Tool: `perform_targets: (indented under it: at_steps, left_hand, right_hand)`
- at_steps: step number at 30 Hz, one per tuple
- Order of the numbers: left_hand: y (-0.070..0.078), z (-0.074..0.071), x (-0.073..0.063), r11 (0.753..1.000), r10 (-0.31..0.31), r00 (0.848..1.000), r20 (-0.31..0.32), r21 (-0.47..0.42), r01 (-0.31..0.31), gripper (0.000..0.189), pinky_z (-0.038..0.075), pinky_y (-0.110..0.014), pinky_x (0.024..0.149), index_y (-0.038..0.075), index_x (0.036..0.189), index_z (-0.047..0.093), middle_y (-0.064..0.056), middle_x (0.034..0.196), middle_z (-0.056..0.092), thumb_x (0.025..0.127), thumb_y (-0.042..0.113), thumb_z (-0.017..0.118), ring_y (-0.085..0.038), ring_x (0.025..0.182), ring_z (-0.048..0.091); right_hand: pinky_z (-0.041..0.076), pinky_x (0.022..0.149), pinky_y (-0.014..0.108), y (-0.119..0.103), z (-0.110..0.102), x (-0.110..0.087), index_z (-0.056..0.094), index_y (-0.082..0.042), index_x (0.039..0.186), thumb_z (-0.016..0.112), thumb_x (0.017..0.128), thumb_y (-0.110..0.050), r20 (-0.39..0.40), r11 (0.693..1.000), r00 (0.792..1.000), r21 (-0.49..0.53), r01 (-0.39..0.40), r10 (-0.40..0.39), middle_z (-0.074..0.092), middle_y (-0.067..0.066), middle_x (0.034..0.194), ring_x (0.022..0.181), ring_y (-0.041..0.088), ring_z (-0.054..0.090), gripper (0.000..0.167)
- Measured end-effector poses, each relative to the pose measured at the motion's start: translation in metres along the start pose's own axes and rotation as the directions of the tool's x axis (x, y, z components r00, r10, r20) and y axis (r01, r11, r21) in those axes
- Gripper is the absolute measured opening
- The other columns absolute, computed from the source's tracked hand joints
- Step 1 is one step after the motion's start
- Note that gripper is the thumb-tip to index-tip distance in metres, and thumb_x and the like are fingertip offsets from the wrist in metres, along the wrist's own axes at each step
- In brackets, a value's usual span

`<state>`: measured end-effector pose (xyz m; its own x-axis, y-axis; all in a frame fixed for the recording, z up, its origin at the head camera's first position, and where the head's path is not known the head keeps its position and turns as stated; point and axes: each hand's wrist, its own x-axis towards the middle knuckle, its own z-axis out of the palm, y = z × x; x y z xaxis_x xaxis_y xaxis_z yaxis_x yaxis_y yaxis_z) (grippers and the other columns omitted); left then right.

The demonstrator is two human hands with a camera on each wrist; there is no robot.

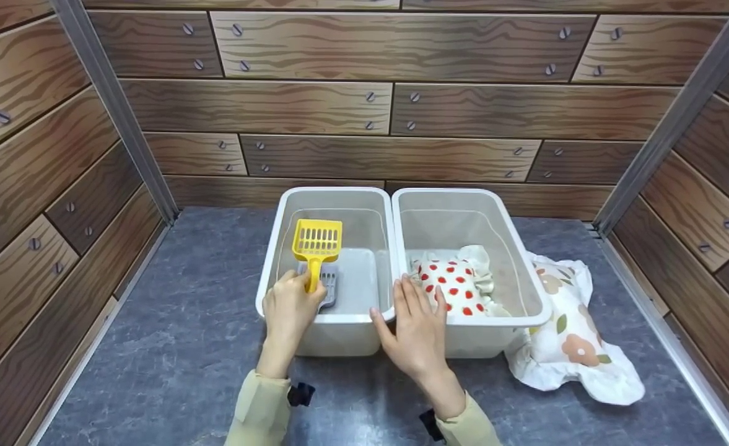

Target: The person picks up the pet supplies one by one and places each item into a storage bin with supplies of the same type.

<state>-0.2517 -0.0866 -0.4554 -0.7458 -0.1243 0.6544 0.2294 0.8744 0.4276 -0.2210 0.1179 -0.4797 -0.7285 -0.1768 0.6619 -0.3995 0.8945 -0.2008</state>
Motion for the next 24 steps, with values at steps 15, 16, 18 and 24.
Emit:
perform_targets:
  at_steps: [15,16,18,24]
  left_hand:
    - [0.001,-0.003,0.006,0.996,-0.077,0.986,0.148,-0.032,0.082,0.03,0.037,-0.038,0.045,0.011,0.051,0.052,-0.003,0.058,0.046,0.074,0.012,0.071,-0.019,0.05,0.041]
    - [0.001,-0.004,0.006,0.996,-0.075,0.986,0.148,-0.034,0.081,0.029,0.037,-0.037,0.045,0.011,0.051,0.052,-0.003,0.058,0.046,0.074,0.012,0.071,-0.019,0.05,0.041]
    - [0.001,-0.004,0.006,0.996,-0.078,0.985,0.152,-0.038,0.085,0.028,0.037,-0.037,0.045,0.01,0.052,0.054,-0.003,0.058,0.046,0.074,0.011,0.071,-0.019,0.05,0.041]
    - [-0.002,-0.007,0.011,0.991,-0.108,0.97,0.219,-0.053,0.122,0.031,0.034,-0.033,0.045,0.012,0.051,0.051,-0.002,0.058,0.046,0.074,0.01,0.072,-0.017,0.051,0.041]
  right_hand:
    - [0.02,0.111,0.061,0.0,0.0,0.0,0.06,0.006,0.128,0.061,0.09,-0.043,0.015,1.0,1.0,0.0,-0.011,0.011,0.057,0.021,0.135,0.127,0.036,0.051,0.062]
    - [0.021,0.111,0.061,0.0,0.0,0.0,0.06,0.006,0.128,0.061,0.09,-0.043,0.015,1.0,1.0,0.0,-0.011,0.011,0.057,0.021,0.134,0.127,0.036,0.051,0.062]
    - [0.021,0.11,0.061,0.0,0.0,0.0,0.06,0.006,0.128,0.061,0.091,-0.043,0.013,1.0,1.0,-0.001,-0.009,0.009,0.058,0.021,0.134,0.127,0.035,0.051,0.062]
    - [0.021,0.11,0.062,0.0,0.0,0.001,0.059,0.006,0.129,0.061,0.091,-0.042,0.017,1.0,1.0,0.0,-0.01,0.01,0.057,0.021,0.134,0.127,0.036,0.051,0.062]
